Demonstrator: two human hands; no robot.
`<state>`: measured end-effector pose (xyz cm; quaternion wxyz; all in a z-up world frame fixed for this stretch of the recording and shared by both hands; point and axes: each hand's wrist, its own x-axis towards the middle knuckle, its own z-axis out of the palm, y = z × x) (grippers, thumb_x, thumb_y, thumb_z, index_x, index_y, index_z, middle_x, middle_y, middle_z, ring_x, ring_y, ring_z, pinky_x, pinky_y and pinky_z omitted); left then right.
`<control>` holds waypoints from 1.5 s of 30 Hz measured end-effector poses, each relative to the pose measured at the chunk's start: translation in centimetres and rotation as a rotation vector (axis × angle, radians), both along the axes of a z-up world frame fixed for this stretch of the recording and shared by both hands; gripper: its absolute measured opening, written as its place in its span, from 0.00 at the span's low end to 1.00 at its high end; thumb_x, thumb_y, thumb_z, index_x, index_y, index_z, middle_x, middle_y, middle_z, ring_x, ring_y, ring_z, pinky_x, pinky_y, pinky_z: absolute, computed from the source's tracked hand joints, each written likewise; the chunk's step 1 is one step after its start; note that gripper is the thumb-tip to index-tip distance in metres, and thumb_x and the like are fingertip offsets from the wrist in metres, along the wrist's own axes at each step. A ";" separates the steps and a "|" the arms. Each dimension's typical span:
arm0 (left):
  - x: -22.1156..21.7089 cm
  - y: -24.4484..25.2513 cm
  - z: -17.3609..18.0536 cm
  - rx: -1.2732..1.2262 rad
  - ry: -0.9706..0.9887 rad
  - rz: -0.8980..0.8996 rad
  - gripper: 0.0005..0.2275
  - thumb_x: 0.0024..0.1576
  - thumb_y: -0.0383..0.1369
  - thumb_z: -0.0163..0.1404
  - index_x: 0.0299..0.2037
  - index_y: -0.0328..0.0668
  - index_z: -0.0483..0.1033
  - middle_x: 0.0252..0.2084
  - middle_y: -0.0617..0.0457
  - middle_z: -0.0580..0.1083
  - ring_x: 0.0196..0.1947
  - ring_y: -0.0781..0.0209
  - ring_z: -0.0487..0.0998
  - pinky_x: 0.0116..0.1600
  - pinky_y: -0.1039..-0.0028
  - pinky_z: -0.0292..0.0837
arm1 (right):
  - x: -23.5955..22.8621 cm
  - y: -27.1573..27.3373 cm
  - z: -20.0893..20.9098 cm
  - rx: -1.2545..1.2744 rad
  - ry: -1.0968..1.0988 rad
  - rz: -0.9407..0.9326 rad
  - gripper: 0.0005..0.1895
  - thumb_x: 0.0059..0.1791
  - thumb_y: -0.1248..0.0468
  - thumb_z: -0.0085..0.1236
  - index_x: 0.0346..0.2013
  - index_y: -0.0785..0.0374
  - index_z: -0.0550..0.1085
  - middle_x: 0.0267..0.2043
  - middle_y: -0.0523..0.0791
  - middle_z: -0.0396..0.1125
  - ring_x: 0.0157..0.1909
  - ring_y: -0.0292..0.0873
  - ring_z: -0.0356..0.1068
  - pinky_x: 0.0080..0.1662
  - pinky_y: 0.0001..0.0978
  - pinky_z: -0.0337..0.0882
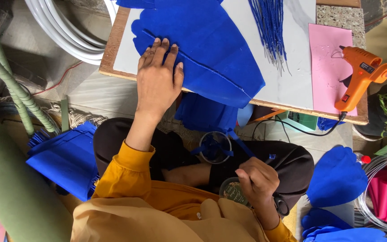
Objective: The person is using a hot glue gun to apply adhesive to blue fabric and then carefully placing thin blue sticks onto the glue lines.
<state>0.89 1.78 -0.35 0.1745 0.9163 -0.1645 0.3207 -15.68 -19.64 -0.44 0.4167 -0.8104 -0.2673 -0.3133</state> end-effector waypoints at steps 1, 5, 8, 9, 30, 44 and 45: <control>0.0 0.0 0.0 -0.002 0.000 -0.002 0.15 0.56 0.34 0.40 0.49 0.32 0.70 0.51 0.39 0.67 0.55 0.45 0.64 0.57 0.60 0.57 | 0.0 0.1 0.2 0.025 0.026 -0.008 0.16 0.44 0.66 0.45 0.13 0.69 0.61 0.13 0.45 0.57 0.16 0.40 0.59 0.21 0.24 0.59; 0.0 -0.1 0.1 -0.002 0.003 0.000 0.15 0.56 0.34 0.39 0.49 0.32 0.70 0.51 0.39 0.67 0.55 0.45 0.63 0.57 0.60 0.57 | 0.2 0.0 0.3 -0.010 0.046 0.018 0.06 0.42 0.68 0.51 0.24 0.69 0.70 0.29 0.49 0.66 0.27 0.42 0.67 0.30 0.26 0.66; 0.0 0.0 0.0 -0.001 -0.003 0.004 0.15 0.56 0.34 0.39 0.49 0.32 0.70 0.51 0.39 0.67 0.55 0.45 0.64 0.57 0.60 0.57 | 0.2 -0.1 0.4 -0.075 0.023 -0.022 0.05 0.43 0.77 0.48 0.29 0.68 0.72 0.29 0.47 0.66 0.27 0.42 0.64 0.30 0.26 0.66; 0.0 0.0 0.0 -0.002 0.000 0.002 0.15 0.56 0.34 0.40 0.49 0.32 0.70 0.51 0.39 0.67 0.55 0.45 0.64 0.57 0.60 0.57 | 0.2 -0.2 0.4 -0.082 0.061 -0.056 0.06 0.42 0.78 0.50 0.29 0.67 0.72 0.29 0.47 0.65 0.28 0.40 0.65 0.30 0.25 0.67; 0.0 0.2 0.0 0.014 -0.002 0.025 0.15 0.55 0.34 0.40 0.48 0.33 0.70 0.51 0.40 0.67 0.55 0.46 0.63 0.57 0.61 0.58 | 14.9 -0.6 4.2 -0.285 0.157 -0.097 0.05 0.43 0.75 0.54 0.29 0.62 0.72 0.33 0.46 0.64 0.36 0.47 0.63 0.40 0.34 0.63; -0.2 -0.2 0.1 0.004 -0.002 0.008 0.15 0.55 0.33 0.40 0.48 0.31 0.70 0.51 0.40 0.67 0.55 0.45 0.63 0.57 0.59 0.58 | -0.1 -17.0 4.3 0.825 0.245 0.784 0.19 0.39 0.64 0.53 0.07 0.47 0.57 0.04 0.28 0.51 0.06 0.20 0.50 0.12 0.06 0.59; -0.2 -0.2 0.1 0.008 -0.012 0.005 0.15 0.55 0.33 0.40 0.48 0.31 0.70 0.51 0.39 0.67 0.54 0.45 0.64 0.57 0.60 0.58 | 0.9 -16.3 2.9 1.465 0.399 1.286 0.09 0.46 0.67 0.47 0.21 0.53 0.64 0.18 0.35 0.57 0.16 0.29 0.54 0.18 0.20 0.60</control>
